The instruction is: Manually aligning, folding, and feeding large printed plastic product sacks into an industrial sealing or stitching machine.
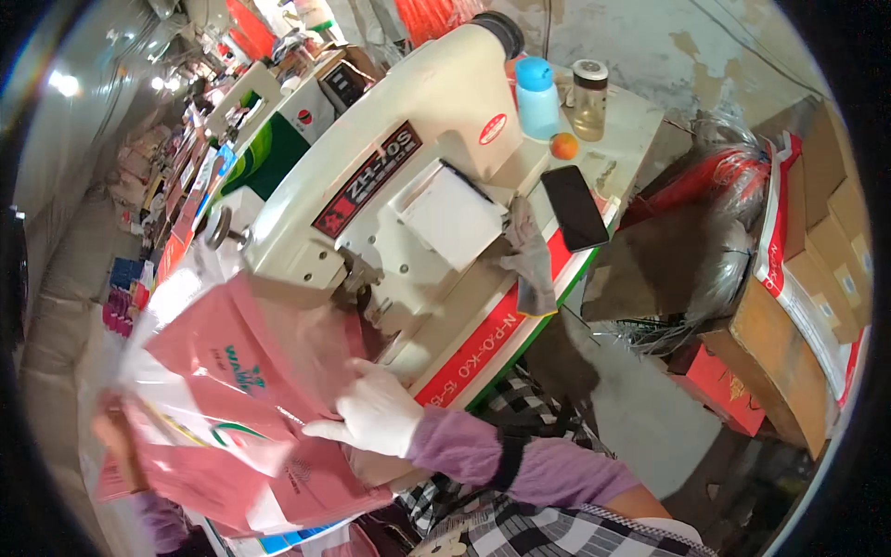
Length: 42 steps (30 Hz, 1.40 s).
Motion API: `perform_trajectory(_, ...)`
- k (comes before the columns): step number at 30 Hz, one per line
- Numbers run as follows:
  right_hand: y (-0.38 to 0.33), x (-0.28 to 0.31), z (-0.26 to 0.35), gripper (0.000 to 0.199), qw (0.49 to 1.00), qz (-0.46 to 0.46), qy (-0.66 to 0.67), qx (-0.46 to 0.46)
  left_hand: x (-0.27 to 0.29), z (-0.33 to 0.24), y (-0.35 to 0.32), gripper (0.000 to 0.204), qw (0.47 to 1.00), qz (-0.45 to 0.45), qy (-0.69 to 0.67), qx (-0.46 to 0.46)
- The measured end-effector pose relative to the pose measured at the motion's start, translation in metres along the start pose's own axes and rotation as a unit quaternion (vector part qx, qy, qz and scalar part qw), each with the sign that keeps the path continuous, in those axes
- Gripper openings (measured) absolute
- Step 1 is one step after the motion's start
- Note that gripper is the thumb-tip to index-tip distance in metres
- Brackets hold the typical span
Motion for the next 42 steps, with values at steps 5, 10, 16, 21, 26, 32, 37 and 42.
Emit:
perform_trajectory(5,-0.04,-0.012,0.014,0.032,0.975,-0.102,0.186,0.073,0.188,-0.081,-0.132,0.039,0.904,-0.199,0.251,-0.282)
perform_trajectory(10,-0.098,-0.088,-0.037,0.032,0.959,0.116,0.252,-0.063,0.065,-0.069,-0.336,0.038,0.992,0.114,0.061,0.007)
perform_trajectory(16,-0.115,-0.071,-0.103,0.023,0.925,0.177,0.312,-0.123,-0.034,-0.104,-0.431,0.037,0.954,0.246,-0.06,0.162)
perform_trajectory(21,-0.13,-0.087,-0.055,0.028,0.934,0.146,0.307,-0.107,-0.087,-0.088,-0.367,0.035,0.976,0.207,-0.041,0.053)
perform_trajectory(26,-0.051,-0.135,-0.006,0.03,0.992,0.101,0.053,0.058,-0.23,-0.055,-0.312,0.035,0.98,0.19,-0.058,0.026)
perform_trajectory(32,0.016,-0.195,0.121,0.026,0.948,0.268,0.095,0.141,-0.131,0.162,-0.418,0.039,0.884,-0.17,-0.225,0.373)
perform_trajectory(37,0.028,-0.164,0.05,0.053,0.992,0.07,0.103,0.036,-0.154,-0.074,-0.512,0.041,0.272,-0.033,-0.71,0.649)
perform_trajectory(42,0.096,-0.199,0.074,0.058,0.989,-0.023,-0.059,0.135,0.007,-0.018,-0.664,0.015,0.484,-0.066,-0.42,0.765)
Point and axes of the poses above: each hand's wrist, its own y-axis towards the middle knuckle, its own x-axis out of the back of the hand, z = x × y, the point moved 9 cm from there along y, towards the middle knuckle, and after that the axes turned 3 degrees about -y, right-handed, at the moved point
